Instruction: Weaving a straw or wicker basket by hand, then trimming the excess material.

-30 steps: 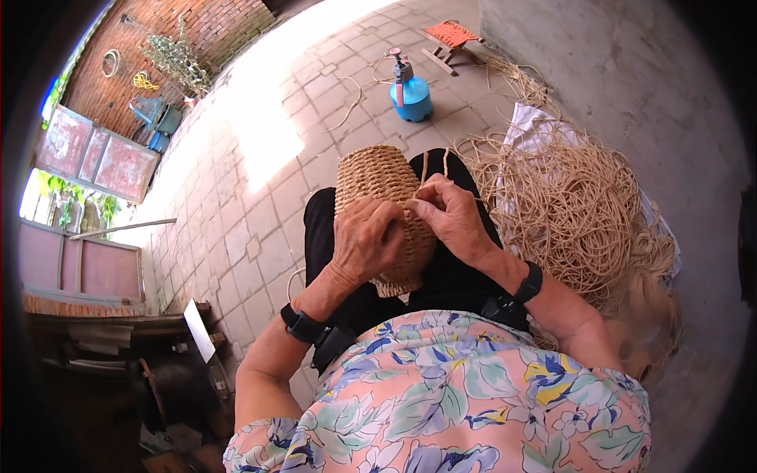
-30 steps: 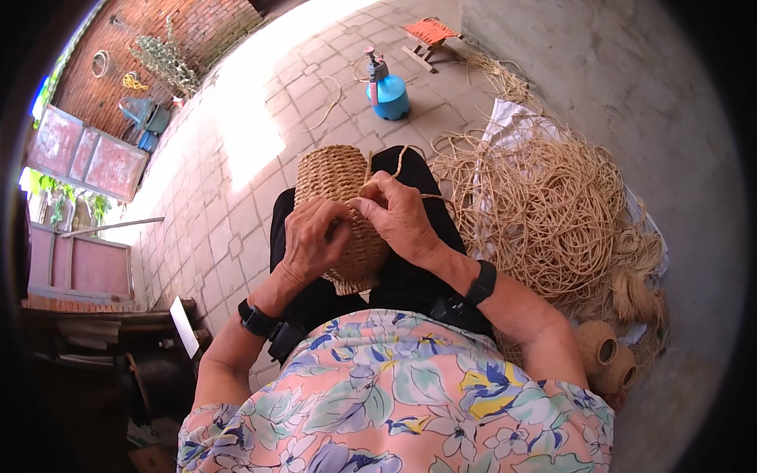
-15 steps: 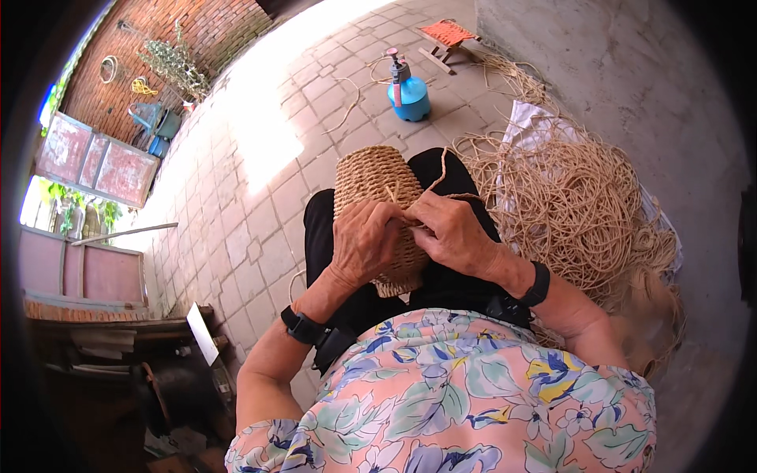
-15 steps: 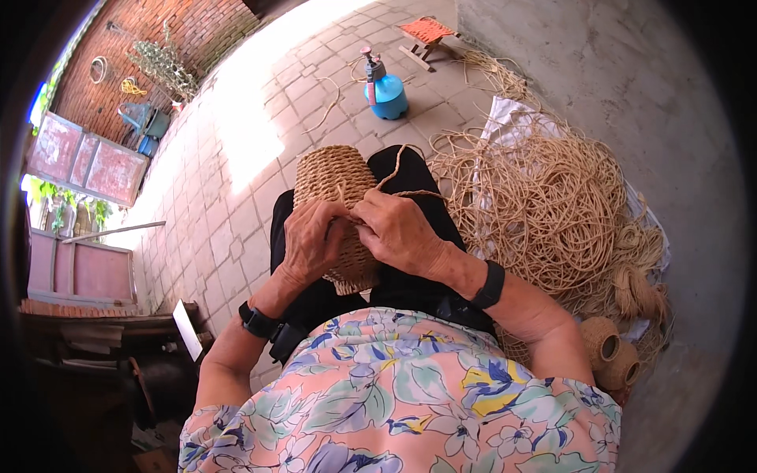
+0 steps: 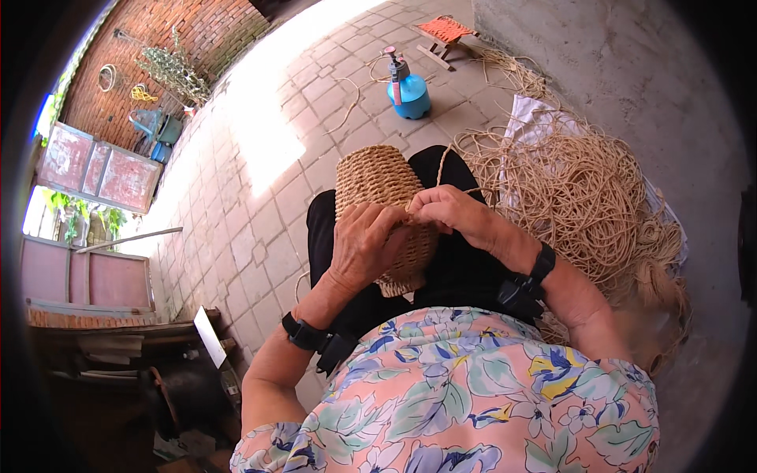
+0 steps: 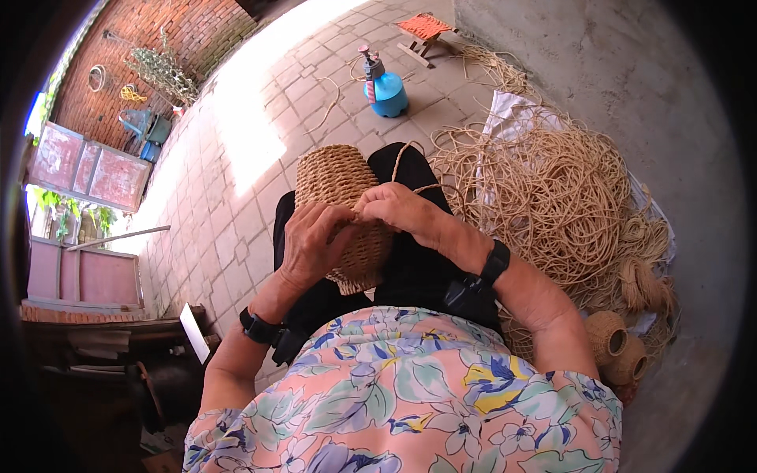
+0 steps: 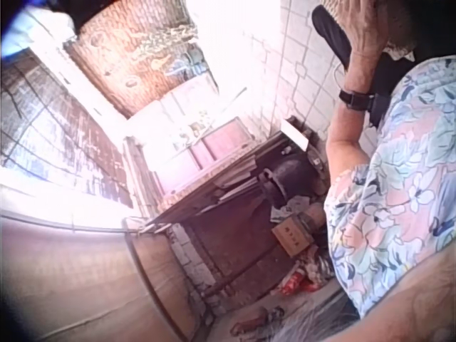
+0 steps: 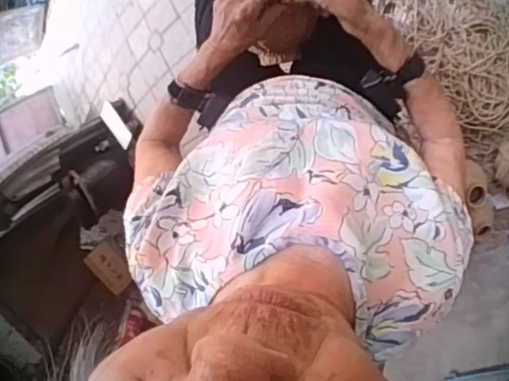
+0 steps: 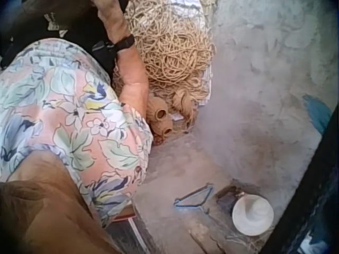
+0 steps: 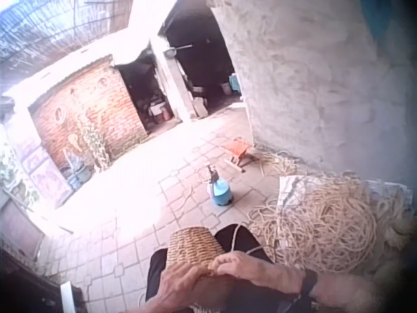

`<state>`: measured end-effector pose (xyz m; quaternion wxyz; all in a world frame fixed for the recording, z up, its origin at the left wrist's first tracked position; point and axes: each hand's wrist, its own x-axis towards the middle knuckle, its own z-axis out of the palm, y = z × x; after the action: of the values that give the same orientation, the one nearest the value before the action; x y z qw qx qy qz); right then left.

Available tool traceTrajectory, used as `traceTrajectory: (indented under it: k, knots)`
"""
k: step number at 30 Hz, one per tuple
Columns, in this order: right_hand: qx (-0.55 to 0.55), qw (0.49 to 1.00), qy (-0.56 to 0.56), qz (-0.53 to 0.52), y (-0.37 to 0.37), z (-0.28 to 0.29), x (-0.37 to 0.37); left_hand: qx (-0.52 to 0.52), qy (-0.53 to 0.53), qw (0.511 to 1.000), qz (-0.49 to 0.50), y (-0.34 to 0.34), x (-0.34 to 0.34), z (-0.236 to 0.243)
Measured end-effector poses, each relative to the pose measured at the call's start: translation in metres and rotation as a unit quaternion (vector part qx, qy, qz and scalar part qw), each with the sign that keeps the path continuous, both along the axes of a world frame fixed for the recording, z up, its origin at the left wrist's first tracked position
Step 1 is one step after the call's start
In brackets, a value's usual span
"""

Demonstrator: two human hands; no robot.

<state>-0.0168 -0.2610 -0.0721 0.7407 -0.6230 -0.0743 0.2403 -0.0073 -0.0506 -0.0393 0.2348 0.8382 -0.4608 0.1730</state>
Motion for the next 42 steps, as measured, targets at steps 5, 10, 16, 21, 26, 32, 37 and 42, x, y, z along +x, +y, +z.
traceTrajectory:
  k: [5,10,16,21,26,32,37,42]
  knots:
    - [0.013,1.000,-0.019,0.001,-0.003,0.004,-0.002,0.007,-0.012,1.000,0.028,0.001,0.002,-0.005]
    - [-0.049,0.978,-0.204,-0.023,-0.017,-0.008,-0.002,0.028,0.047,0.998,0.003,0.008,0.005,0.005]
    - [-0.187,0.954,-0.223,-0.066,-0.036,-0.022,0.000,0.006,0.135,0.990,-0.049,0.025,0.009,0.015]
    - [-0.243,0.931,-0.252,-0.108,-0.036,-0.024,0.001,0.008,0.094,0.995,-0.018,0.039,-0.001,0.020]
    - [-0.425,0.846,-0.323,-0.009,-0.054,-0.001,-0.009,0.023,0.164,0.985,0.049,0.039,-0.007,0.020]
    - [0.048,0.970,-0.221,-0.094,-0.054,-0.006,-0.003,0.171,0.052,0.977,0.118,0.032,-0.019,0.040]
    - [0.480,0.872,0.012,-0.092,-0.024,-0.021,0.015,-0.017,0.198,0.980,-0.023,0.024,-0.018,0.032]
    - [0.428,0.887,0.092,-0.145,-0.001,-0.049,0.028,-0.169,0.520,0.837,0.023,-0.003,-0.031,0.022]
